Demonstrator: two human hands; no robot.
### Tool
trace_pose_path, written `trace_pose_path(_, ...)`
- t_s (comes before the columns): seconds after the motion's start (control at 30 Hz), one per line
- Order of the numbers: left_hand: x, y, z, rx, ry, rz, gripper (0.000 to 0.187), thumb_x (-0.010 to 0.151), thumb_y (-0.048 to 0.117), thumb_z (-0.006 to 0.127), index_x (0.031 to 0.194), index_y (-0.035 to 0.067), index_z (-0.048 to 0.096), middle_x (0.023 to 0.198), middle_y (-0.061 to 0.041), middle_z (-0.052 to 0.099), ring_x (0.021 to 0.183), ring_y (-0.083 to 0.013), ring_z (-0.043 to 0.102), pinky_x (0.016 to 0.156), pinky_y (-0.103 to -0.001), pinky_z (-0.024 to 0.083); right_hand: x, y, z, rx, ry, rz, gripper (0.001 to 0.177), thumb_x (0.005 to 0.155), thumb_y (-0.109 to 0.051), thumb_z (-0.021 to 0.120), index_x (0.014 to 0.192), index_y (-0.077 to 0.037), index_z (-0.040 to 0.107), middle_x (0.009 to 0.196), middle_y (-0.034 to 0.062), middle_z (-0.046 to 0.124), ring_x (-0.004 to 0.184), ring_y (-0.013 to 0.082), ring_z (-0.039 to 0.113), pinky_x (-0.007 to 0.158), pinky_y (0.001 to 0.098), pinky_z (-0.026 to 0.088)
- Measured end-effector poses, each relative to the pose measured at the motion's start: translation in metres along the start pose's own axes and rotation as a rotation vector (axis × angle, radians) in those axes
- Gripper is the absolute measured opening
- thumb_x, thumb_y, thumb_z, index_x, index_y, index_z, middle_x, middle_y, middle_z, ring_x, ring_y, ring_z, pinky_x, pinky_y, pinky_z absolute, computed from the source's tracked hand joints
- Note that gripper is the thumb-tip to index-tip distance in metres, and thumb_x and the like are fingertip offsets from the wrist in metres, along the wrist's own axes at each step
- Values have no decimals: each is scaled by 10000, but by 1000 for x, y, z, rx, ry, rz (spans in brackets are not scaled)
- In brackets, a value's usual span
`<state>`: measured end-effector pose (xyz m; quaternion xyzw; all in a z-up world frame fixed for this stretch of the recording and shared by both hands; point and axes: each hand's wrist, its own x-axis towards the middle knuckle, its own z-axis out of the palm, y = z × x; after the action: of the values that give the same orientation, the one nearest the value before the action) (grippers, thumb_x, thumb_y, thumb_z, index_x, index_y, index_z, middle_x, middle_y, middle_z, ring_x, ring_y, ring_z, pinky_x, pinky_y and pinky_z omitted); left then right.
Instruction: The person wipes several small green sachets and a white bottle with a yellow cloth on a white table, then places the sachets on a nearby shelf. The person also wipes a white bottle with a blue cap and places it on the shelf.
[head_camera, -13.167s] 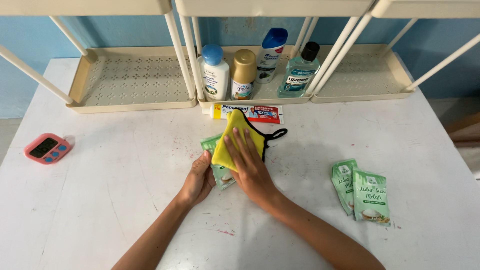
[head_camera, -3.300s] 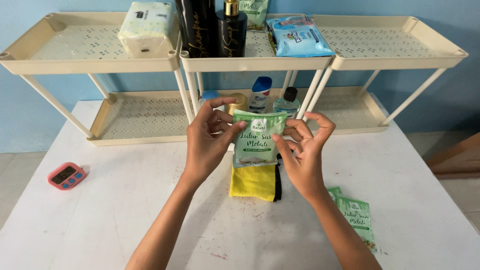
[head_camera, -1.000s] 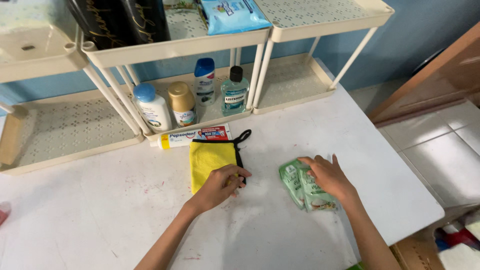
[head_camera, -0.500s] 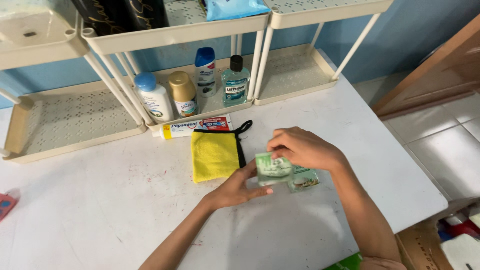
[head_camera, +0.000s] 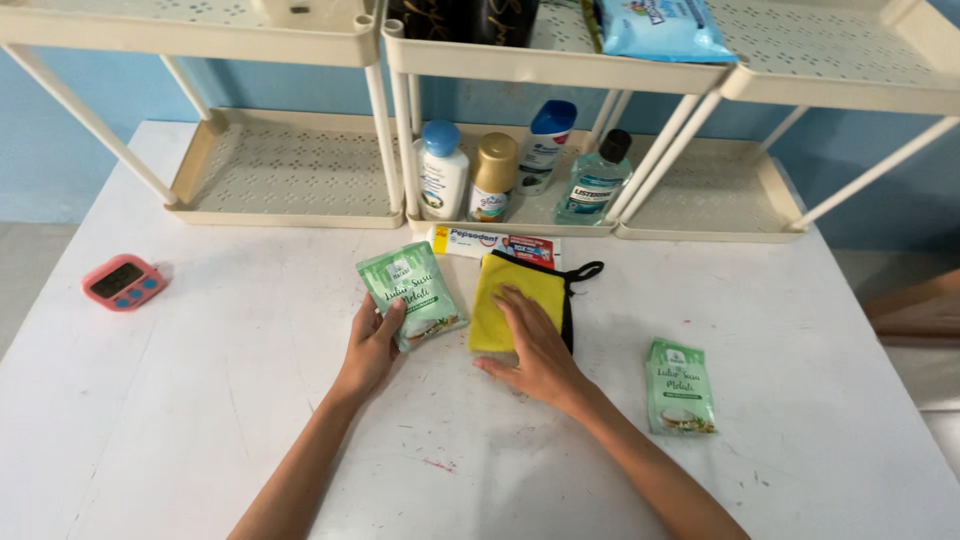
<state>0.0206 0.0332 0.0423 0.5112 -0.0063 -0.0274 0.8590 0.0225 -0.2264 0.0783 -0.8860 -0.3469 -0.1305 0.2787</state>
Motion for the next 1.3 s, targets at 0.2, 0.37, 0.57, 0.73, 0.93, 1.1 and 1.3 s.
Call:
trace_pose_path(0.2, 14, -16, -2, -185, -52, -129, 469, 1075, 324, 380, 1446, 39, 421, 1309, -127, 610, 1148, -218, 653, 942, -403, 591, -6, 25, 41, -270, 37, 172, 622, 874, -90, 646, 1472, -64, 476, 1536, 181, 504, 1336, 352, 575, 1090, 439, 501)
trace_pose_path(0.37, 11, -25, -2, -124, -138, -130, 500, 1110, 356, 392, 1442, -12, 455, 1274, -148, 628, 1075, -214, 648, 874, -376, 587, -9, 21, 37, 78, 232, 528, 585, 1021, -144, 618, 1586, -207, 481, 1243, 110, 738, 1051, 239, 784, 842, 372, 651)
trace_pose_path(0.57, 8, -37, -10, -170, -146, -208, 487, 1083, 343, 403, 1436, 14, 472, 1267, -108, 634, 1091, -154, 653, 911, -321, 582, 18, -39, 65, -215, 189, -195, 822, 838, -131, 734, 1532, 40, 329, 1570, 260, 397, 1452, 419, 428, 1149, 567, 422)
trace_pose_path(0.73, 8, -43, -17, -672, -569, -79, 412, 1254, 191, 340, 1480, -142, 425, 1307, -220, 615, 1094, -226, 643, 933, -351, 558, 35, -21, 57, -97, 161, -93, 823, 878, -121, 754, 1576, 11, 340, 1634, 265, 342, 1526, 422, 330, 1210, 562, 363)
trace_pose_path(0.93, 5, -41, -14, -154, -199, -208, 552, 1103, 415, 367, 1448, -3, 471, 1274, -144, 618, 1080, -182, 629, 959, -358, 557, 21, -41, 63, -235, 184, -244, 863, 841, -133, 779, 1555, 63, 335, 1615, 278, 343, 1505, 498, 305, 1207, 620, 338)
trace_pose_path(1.1, 4, -41, -15, -103, -313, -216, 738, 1073, 583, 263, 1471, -6, 461, 1371, -145, 591, 1212, -207, 577, 1042, -402, 496, 38, -34, 62, -179, 185, -251, 896, 768, -127, 833, 1540, 24, 405, 1617, 212, 384, 1517, 422, 335, 1223, 603, 321)
trace_pose_path(1.3, 1, -28, -12, -196, -241, -210, 801, 1018, 630, 220, 1533, 33, 359, 1451, -195, 531, 1329, -296, 537, 1091, -447, 483, 28, -40, 67, -179, 139, -250, 921, 736, -104, 845, 1540, 8, 409, 1625, 184, 387, 1520, 402, 340, 1229, 590, 306)
